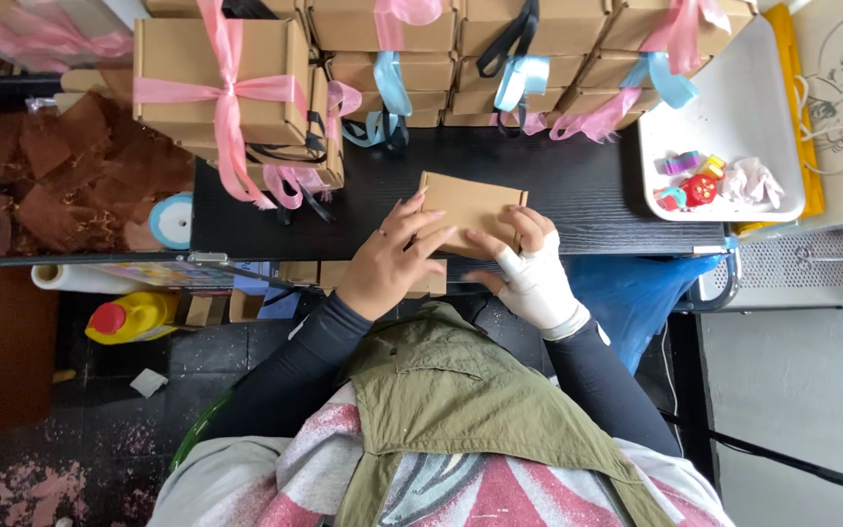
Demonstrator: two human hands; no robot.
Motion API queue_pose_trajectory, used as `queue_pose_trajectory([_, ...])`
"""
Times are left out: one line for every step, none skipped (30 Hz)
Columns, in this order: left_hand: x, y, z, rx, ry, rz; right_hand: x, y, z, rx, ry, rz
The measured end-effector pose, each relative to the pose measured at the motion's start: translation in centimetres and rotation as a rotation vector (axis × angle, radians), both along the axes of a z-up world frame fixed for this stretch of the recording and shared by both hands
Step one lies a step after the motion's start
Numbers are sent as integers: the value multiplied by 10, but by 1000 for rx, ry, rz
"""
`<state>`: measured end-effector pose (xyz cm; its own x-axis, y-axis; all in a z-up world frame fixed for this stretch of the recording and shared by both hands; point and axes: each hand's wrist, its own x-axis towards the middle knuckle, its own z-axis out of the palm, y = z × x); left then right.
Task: Assemble small gift boxes, fill them with decorative paper shred, add soap or candle items, and tie them with ribbon.
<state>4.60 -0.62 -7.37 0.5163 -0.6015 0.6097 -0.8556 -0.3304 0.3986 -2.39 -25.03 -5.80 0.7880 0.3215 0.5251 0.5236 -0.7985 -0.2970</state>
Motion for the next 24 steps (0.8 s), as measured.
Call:
queue_pose_trajectory([-2,2,6,1,1,6,0,3,2,1,1,6])
queue_pose_trajectory([-4,3,12,-19,11,0,1,6,5,-31,8,-27])
queue_pose_trajectory([-6,4,19,-40,19,-4,3,8,8,-64,12,-58])
queue_pose_trajectory([-8,10,18,-41,18,4,6,8,9,-64,11,-50])
queue_pose_trajectory([-14,15,16,-70,25,54,7,9,10,-76,17,-106])
queue_pose_trajectory([-19,21,14,-98,33,104,7,9,11,-88,24,-162])
queue_pose_trajectory([-25,29,8,-97,36,115,10,8,11,-88,27,-151])
queue_pose_trajectory([-31,37,2,-159,62,196,12,7,10,-56,17,-203])
queue_pose_trajectory([-38,45,-5,-220,87,278,14,7,10,-25,6,-253])
queue_pose_trajectory([-47,53,-14,-219,88,289,17,7,10,-24,8,-242])
queue_pose_trajectory([-56,61,-24,-281,141,417,20,8,10,13,-12,-281])
queue_pose_trajectory([-65,69,-33,-343,194,544,23,9,10,50,-32,-320])
queue_pose_trajectory([-68,77,-46,-339,194,556,24,11,8,54,-28,-309])
queue_pose_trajectory([-72,85,-59,-421,253,718,26,13,7,63,-55,-337])
queue_pose_trajectory([-75,93,-72,-504,308,880,28,15,6,72,-85,-364])
queue_pose_trajectory([-73,105,-88,-502,304,894,29,16,1,77,-82,-351])
queue_pose_trajectory([-69,117,-104,-607,320,1003,31,16,-4,77,-111,-366])
queue_pose_trajectory([-66,129,-120,-714,334,1111,33,15,-8,77,-140,-381])
queue_pose_trajectory([-60,139,-110,-716,330,1124,33,15,-10,79,-138,-368])
queue_pose_trajectory([-53,149,-100,-698,298,1137,34,15,-11,80,-151,-375])
queue_pose_trajectory([-48,158,-91,-680,268,1151,34,14,-13,79,-163,-382])
queue_pose_trajectory([-45,168,-88,-681,267,1164,33,15,-13,80,-159,-370])
queue_pose_trajectory([-41,177,-84,-574,288,1170,33,15,-12,81,-160,-367])
queue_pose_trajectory([-37,185,-81,-466,309,1174,32,15,-11,83,-161,-365])
